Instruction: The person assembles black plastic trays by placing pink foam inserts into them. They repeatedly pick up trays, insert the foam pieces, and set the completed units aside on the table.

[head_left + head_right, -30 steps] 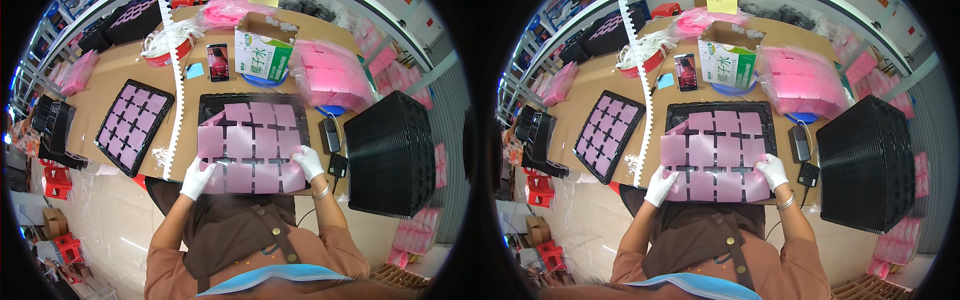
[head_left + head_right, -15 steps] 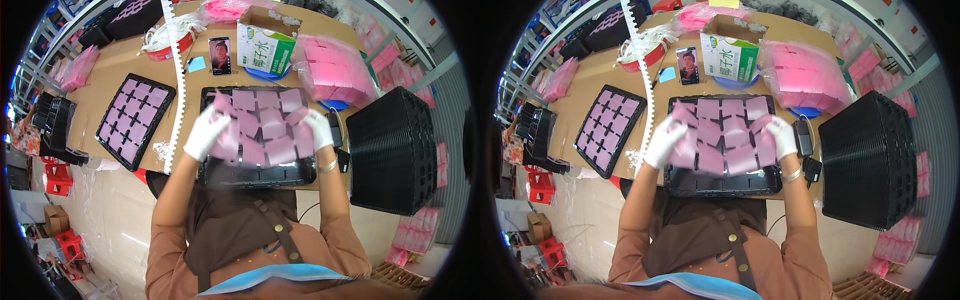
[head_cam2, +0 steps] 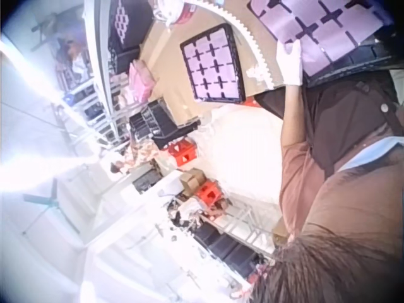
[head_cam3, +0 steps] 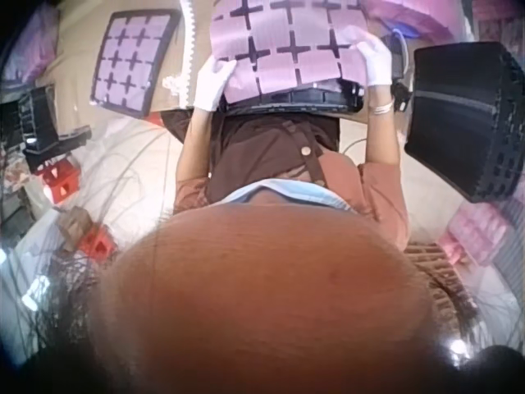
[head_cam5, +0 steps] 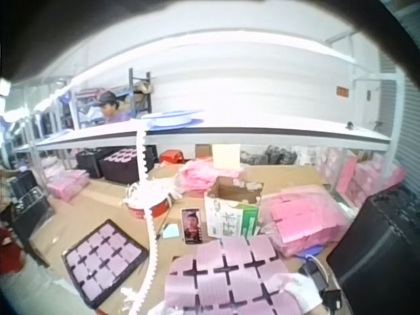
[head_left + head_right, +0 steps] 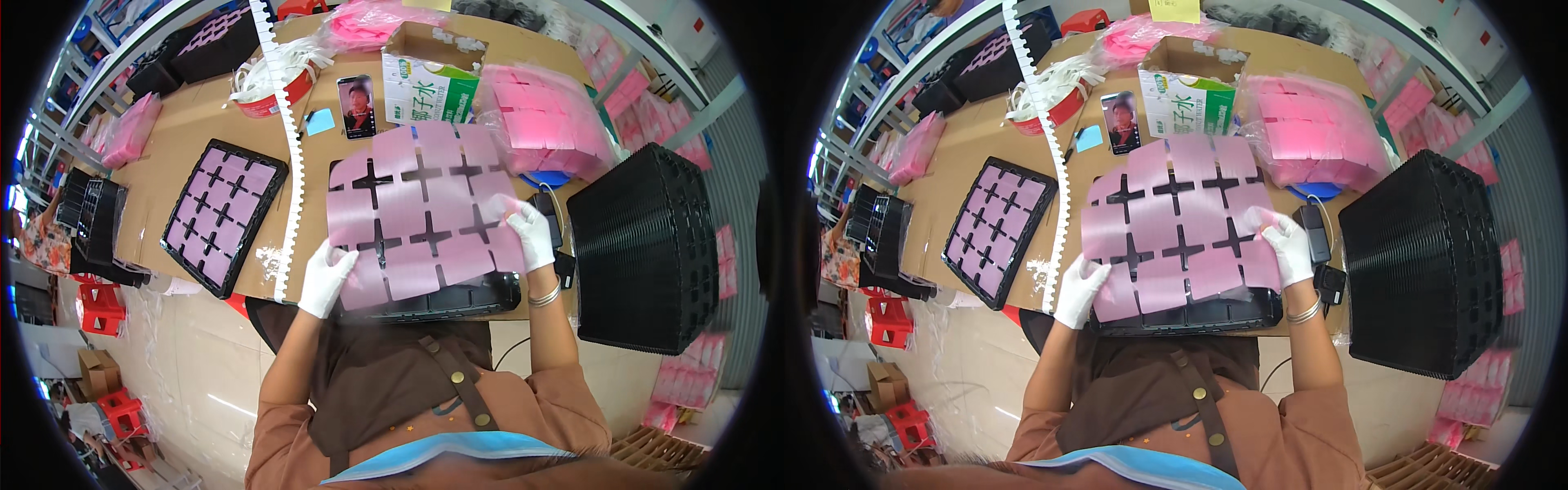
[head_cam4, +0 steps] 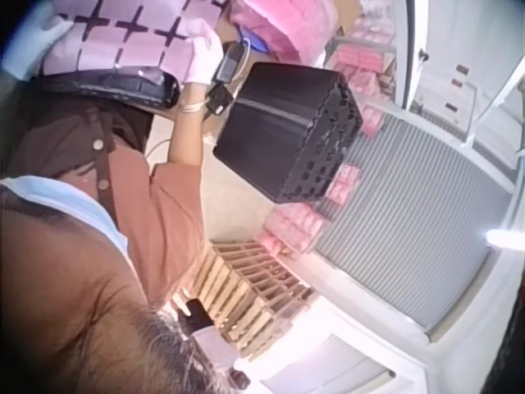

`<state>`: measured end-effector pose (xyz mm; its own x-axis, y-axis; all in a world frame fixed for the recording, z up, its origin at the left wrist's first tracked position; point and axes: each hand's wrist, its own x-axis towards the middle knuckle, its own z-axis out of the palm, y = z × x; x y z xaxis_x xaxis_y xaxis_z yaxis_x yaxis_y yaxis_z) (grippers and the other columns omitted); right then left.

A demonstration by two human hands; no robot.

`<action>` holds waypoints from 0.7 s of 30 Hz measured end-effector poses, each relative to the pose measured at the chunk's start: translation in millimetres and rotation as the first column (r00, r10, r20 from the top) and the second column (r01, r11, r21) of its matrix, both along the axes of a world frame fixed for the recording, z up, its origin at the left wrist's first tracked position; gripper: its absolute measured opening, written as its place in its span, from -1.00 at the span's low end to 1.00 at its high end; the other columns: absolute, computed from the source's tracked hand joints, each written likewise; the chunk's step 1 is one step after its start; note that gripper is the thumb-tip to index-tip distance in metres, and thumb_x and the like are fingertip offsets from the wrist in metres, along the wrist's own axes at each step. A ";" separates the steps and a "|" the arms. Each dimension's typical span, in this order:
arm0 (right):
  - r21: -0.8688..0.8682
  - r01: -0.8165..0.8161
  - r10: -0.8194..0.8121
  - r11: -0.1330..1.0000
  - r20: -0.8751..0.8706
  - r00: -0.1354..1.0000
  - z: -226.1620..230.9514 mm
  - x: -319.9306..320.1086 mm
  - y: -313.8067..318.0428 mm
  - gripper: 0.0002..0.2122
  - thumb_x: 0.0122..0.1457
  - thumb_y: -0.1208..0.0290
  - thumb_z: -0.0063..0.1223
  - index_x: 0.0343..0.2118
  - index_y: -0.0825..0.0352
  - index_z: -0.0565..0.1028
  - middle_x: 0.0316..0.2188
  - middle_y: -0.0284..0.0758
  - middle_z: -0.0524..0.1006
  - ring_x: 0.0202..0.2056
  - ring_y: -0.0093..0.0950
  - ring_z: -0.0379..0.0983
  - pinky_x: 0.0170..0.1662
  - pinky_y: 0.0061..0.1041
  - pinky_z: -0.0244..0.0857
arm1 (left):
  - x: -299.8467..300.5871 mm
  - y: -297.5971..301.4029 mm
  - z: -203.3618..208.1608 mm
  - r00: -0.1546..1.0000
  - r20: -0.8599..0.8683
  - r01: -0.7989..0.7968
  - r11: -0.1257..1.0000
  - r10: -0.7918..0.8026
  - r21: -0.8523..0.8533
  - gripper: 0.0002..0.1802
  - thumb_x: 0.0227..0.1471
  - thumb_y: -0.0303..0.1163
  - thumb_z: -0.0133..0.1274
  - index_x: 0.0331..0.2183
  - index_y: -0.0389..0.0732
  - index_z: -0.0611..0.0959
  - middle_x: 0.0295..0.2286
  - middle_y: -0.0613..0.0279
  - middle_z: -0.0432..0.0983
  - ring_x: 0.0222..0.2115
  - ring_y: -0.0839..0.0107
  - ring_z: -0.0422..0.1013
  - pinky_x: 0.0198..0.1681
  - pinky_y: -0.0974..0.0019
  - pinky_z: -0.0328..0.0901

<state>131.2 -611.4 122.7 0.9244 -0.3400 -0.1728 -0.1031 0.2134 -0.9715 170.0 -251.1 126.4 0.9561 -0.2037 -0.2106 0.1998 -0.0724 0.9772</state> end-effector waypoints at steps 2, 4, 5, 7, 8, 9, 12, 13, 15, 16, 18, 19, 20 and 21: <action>-0.082 -0.004 -0.003 0.997 -0.078 0.997 -10.4 -5.1 1.2 -0.75 0.11 0.60 0.01 -0.12 0.44 0.47 -0.42 -0.37 0.53 -0.43 -0.65 0.43 -0.30 -0.67 0.33 | -4.0 1.4 -11.0 1.000 0.013 -0.005 0.995 0.004 0.100 -0.60 0.03 -0.48 0.09 -0.05 -0.26 0.47 -0.56 0.30 0.47 -0.57 0.59 0.38 -0.49 0.49 0.29; -0.121 -0.018 0.006 0.992 -0.094 0.996 -25.0 -12.6 0.9 -0.76 0.10 0.61 0.00 -0.13 0.44 0.48 -0.42 -0.36 0.54 -0.44 -0.65 0.43 -0.32 -0.67 0.32 | -8.1 1.8 -19.2 0.999 0.052 -0.019 0.981 0.009 0.191 -0.58 0.00 -0.46 0.12 -0.05 -0.26 0.49 -0.55 0.30 0.49 -0.56 0.61 0.38 -0.46 0.48 0.30; -0.149 -0.034 0.016 0.988 -0.119 0.993 -28.7 -16.1 2.4 -0.76 0.10 0.60 -0.03 -0.14 0.43 0.48 -0.46 -0.39 0.51 -0.44 -0.63 0.42 -0.29 -0.67 0.31 | -8.1 4.4 -28.5 1.000 0.019 -0.028 0.974 0.024 0.223 -0.52 -0.05 -0.43 0.16 -0.03 -0.25 0.49 -0.56 0.32 0.50 -0.55 0.63 0.38 -0.42 0.47 0.32; -0.163 -0.033 0.006 0.986 -0.164 0.986 -35.2 -22.9 2.6 -0.76 0.09 0.61 -0.01 -0.14 0.45 0.48 -0.42 -0.37 0.53 -0.44 -0.63 0.44 -0.31 -0.66 0.32 | -10.9 5.7 -32.9 0.999 0.032 -0.032 0.963 0.025 0.269 -0.47 -0.06 -0.40 0.17 0.00 -0.25 0.48 -0.57 0.31 0.49 -0.54 0.62 0.39 -0.41 0.46 0.32; -0.170 -0.035 0.002 0.985 -0.190 0.982 -37.1 -25.4 3.1 -0.76 0.09 0.61 0.00 -0.14 0.45 0.48 -0.40 -0.36 0.54 -0.44 -0.63 0.44 -0.32 -0.65 0.33 | -13.0 5.9 -33.4 0.999 0.036 -0.035 0.956 0.026 0.292 -0.45 -0.06 -0.39 0.18 0.02 -0.24 0.47 -0.58 0.31 0.49 -0.54 0.62 0.39 -0.41 0.46 0.33; -0.200 -0.030 -0.007 0.979 -0.183 0.983 -37.1 -26.2 4.7 -0.76 0.10 0.57 0.02 -0.15 0.45 0.49 -0.41 -0.36 0.54 -0.44 -0.65 0.43 -0.31 -0.66 0.32 | -13.4 8.4 -41.5 0.999 0.027 -0.044 0.951 0.037 0.306 -0.38 -0.06 -0.37 0.18 0.07 -0.27 0.41 -0.58 0.26 0.50 -0.54 0.56 0.42 -0.39 0.42 0.34; -0.331 0.026 -0.080 0.943 -0.150 0.985 -51.2 -31.3 0.3 -0.74 0.10 0.54 0.05 -0.13 0.45 0.47 -0.45 -0.38 0.53 -0.47 -0.68 0.39 -0.36 -0.67 0.30 | -22.9 6.4 -37.6 0.989 0.102 -0.135 0.911 0.103 0.389 -0.28 -0.07 -0.34 0.19 0.12 -0.32 0.33 -0.58 0.20 0.51 -0.53 0.47 0.45 -0.36 0.36 0.36; -0.371 0.015 -0.084 0.928 -0.169 0.982 -49.6 -33.1 1.0 -0.72 0.09 0.54 0.06 -0.11 0.45 0.46 -0.47 -0.39 0.52 -0.48 -0.68 0.38 -0.37 -0.67 0.29 | -27.7 7.0 -33.9 0.992 0.099 -0.114 0.903 0.080 0.414 -0.26 -0.07 -0.34 0.18 0.13 -0.33 0.30 -0.58 0.19 0.51 -0.53 0.44 0.45 -0.35 0.35 0.36; -0.450 -0.008 -0.095 0.893 -0.206 0.974 -43.6 -35.5 4.4 -0.69 0.08 0.53 0.09 -0.08 0.46 0.43 -0.51 -0.41 0.51 -0.51 -0.70 0.36 -0.40 -0.67 0.28 | -35.9 9.0 -27.7 0.995 0.092 -0.072 0.884 0.033 0.462 -0.21 -0.08 -0.34 0.18 0.15 -0.36 0.25 -0.58 0.16 0.52 -0.53 0.37 0.47 -0.32 0.32 0.37; -0.458 -0.016 -0.087 0.889 -0.204 0.975 -43.0 -35.6 6.3 -0.67 0.07 0.54 0.09 -0.06 0.47 0.41 -0.52 -0.42 0.50 -0.51 -0.70 0.36 -0.42 -0.67 0.27 | -36.9 11.0 -29.8 0.994 0.104 -0.070 0.874 0.023 0.480 -0.21 -0.09 -0.35 0.18 0.15 -0.35 0.25 -0.58 0.16 0.52 -0.53 0.36 0.47 -0.32 0.32 0.37; -0.473 -0.032 -0.072 0.880 -0.199 0.977 -42.1 -34.6 9.5 -0.62 0.06 0.55 0.11 -0.03 0.48 0.38 -0.55 -0.43 0.49 -0.53 -0.70 0.35 -0.44 -0.66 0.26 | -37.3 14.3 -36.0 0.992 0.126 -0.066 0.853 0.001 0.517 -0.21 -0.10 -0.35 0.18 0.15 -0.33 0.26 -0.57 0.14 0.52 -0.53 0.33 0.47 -0.32 0.31 0.37; -0.463 -0.040 -0.066 0.885 -0.209 0.976 -40.3 -32.5 10.7 -0.61 0.06 0.56 0.11 -0.02 0.48 0.37 -0.55 -0.42 0.49 -0.52 -0.70 0.36 -0.43 -0.66 0.26 | -35.4 13.7 -33.6 0.993 0.118 -0.074 0.844 0.013 0.531 -0.22 -0.10 -0.37 0.18 0.15 -0.32 0.27 -0.57 0.14 0.52 -0.53 0.32 0.47 -0.32 0.30 0.37; -0.453 -0.047 -0.060 0.890 -0.220 0.974 -37.6 -29.6 11.8 -0.60 0.05 0.57 0.11 -0.01 0.48 0.36 -0.55 -0.42 0.49 -0.52 -0.69 0.36 -0.42 -0.67 0.26 | -31.6 12.6 -29.1 0.994 0.110 -0.081 0.835 0.024 0.544 -0.23 -0.10 -0.38 0.17 0.15 -0.31 0.28 -0.57 0.13 0.52 -0.53 0.31 0.47 -0.32 0.29 0.37; -0.442 -0.054 -0.054 0.895 -0.230 0.972 -35.8 -28.6 12.2 -0.59 0.05 0.57 0.11 0.00 0.48 0.36 -0.55 -0.42 0.49 -0.52 -0.69 0.36 -0.42 -0.67 0.27 | -30.0 12.0 -26.9 0.994 0.102 -0.087 0.825 0.036 0.558 -0.24 -0.11 -0.40 0.17 0.14 -0.30 0.29 -0.57 0.13 0.52 -0.53 0.30 0.47 -0.32 0.29 0.37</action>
<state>102.5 -599.2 86.9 0.8772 -0.4308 -0.2119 -0.3349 -0.2326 -0.9131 140.0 -239.0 99.5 0.9817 -0.0152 -0.1896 0.1422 -0.6034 0.7846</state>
